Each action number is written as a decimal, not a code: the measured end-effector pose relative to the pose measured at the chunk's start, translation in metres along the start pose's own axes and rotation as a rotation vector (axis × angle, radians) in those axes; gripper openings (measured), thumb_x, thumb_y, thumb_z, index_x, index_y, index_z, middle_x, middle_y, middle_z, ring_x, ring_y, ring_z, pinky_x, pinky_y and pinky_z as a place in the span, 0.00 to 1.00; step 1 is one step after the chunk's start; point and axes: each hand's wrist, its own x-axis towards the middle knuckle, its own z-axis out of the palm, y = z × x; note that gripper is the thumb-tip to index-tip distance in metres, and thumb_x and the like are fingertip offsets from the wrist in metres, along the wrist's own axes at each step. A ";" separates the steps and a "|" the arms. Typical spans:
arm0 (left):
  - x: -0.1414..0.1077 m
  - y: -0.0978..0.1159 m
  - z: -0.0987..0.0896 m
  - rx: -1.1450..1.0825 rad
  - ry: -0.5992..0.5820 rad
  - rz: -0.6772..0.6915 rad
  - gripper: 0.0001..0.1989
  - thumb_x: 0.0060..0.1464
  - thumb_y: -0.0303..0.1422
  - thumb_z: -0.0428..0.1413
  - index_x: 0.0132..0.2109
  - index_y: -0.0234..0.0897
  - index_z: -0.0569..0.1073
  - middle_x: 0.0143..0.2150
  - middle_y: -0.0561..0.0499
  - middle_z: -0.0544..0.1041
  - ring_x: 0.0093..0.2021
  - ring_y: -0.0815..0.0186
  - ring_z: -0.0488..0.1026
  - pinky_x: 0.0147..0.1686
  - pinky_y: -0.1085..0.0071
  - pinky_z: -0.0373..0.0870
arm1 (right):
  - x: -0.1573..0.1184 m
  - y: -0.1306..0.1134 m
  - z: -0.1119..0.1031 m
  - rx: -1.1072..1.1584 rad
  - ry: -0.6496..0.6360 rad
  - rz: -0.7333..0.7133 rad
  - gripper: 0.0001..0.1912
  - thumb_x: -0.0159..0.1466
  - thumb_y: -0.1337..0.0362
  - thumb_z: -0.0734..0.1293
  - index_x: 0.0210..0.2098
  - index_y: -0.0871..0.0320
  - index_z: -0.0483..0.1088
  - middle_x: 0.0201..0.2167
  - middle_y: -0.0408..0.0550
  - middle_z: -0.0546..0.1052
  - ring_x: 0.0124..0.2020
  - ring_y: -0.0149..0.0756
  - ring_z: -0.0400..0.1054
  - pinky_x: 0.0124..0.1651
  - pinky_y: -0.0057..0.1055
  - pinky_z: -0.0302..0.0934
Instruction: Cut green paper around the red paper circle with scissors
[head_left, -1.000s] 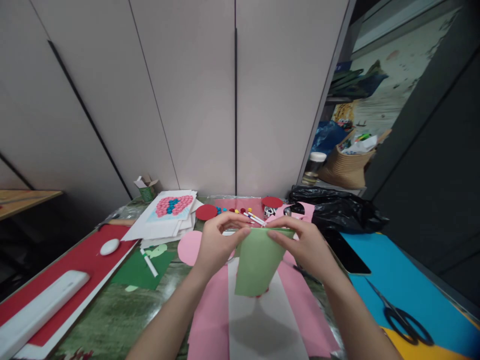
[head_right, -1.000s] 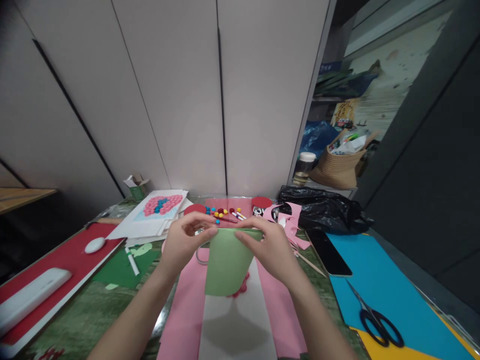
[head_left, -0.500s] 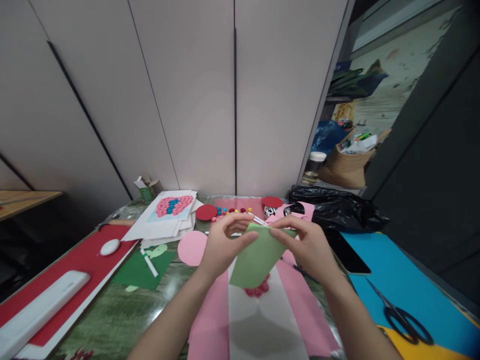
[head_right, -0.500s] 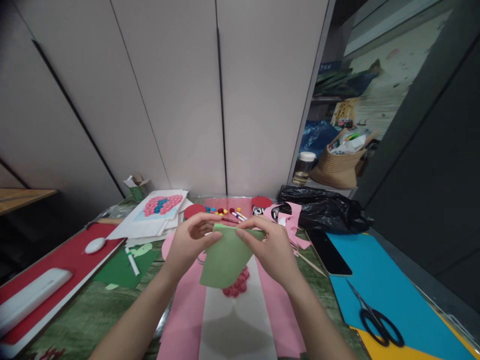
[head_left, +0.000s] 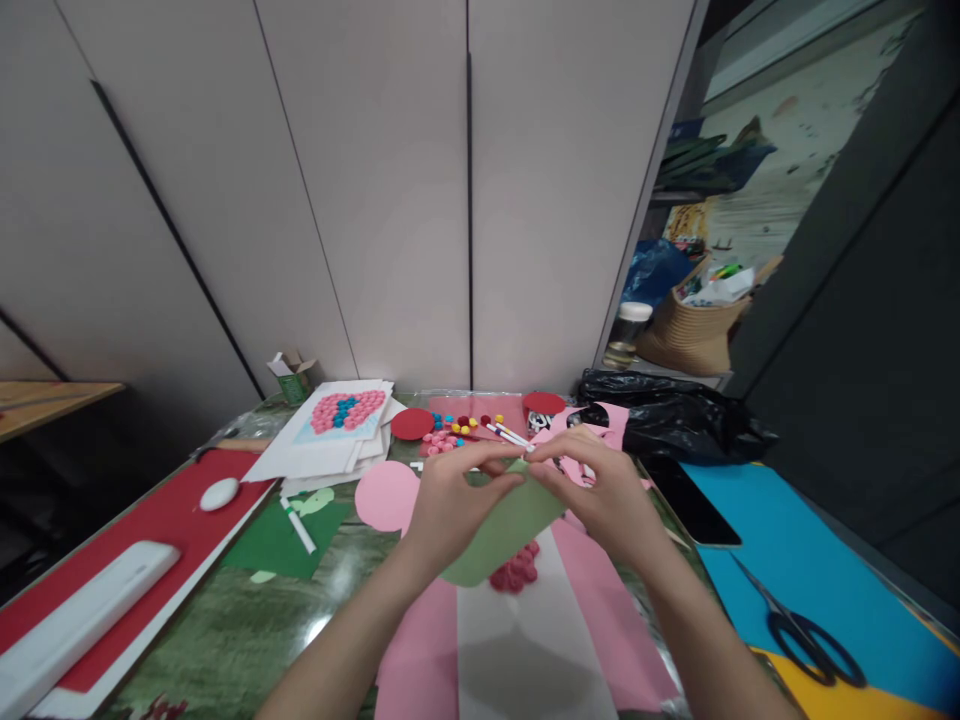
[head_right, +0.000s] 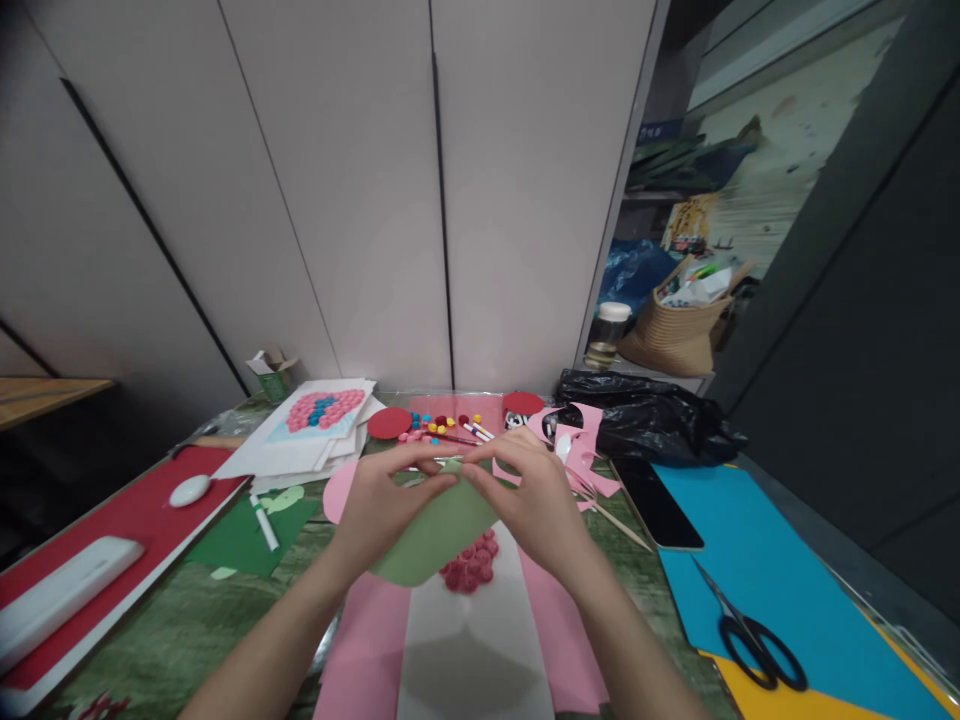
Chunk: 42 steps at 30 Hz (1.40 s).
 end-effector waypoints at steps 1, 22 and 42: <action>0.000 0.000 0.000 -0.001 -0.008 0.000 0.12 0.45 0.28 0.58 0.40 0.45 0.76 0.28 0.55 0.77 0.30 0.67 0.72 0.35 0.72 0.68 | 0.000 0.000 0.001 0.004 0.000 -0.014 0.04 0.59 0.65 0.64 0.30 0.54 0.72 0.30 0.46 0.74 0.36 0.39 0.65 0.39 0.35 0.57; -0.002 0.006 -0.001 -0.050 -0.045 -0.004 0.05 0.46 0.30 0.59 0.34 0.42 0.76 0.29 0.55 0.77 0.29 0.70 0.73 0.32 0.75 0.69 | -0.002 -0.006 0.001 -0.054 -0.024 -0.112 0.03 0.61 0.65 0.63 0.30 0.55 0.67 0.30 0.45 0.71 0.36 0.38 0.61 0.39 0.35 0.54; 0.000 0.001 -0.003 0.144 -0.081 0.073 0.03 0.45 0.28 0.59 0.28 0.41 0.76 0.28 0.57 0.78 0.29 0.70 0.73 0.31 0.75 0.65 | -0.002 0.002 0.009 -0.146 -0.029 -0.196 0.09 0.65 0.66 0.56 0.28 0.56 0.60 0.28 0.44 0.67 0.34 0.37 0.57 0.39 0.36 0.50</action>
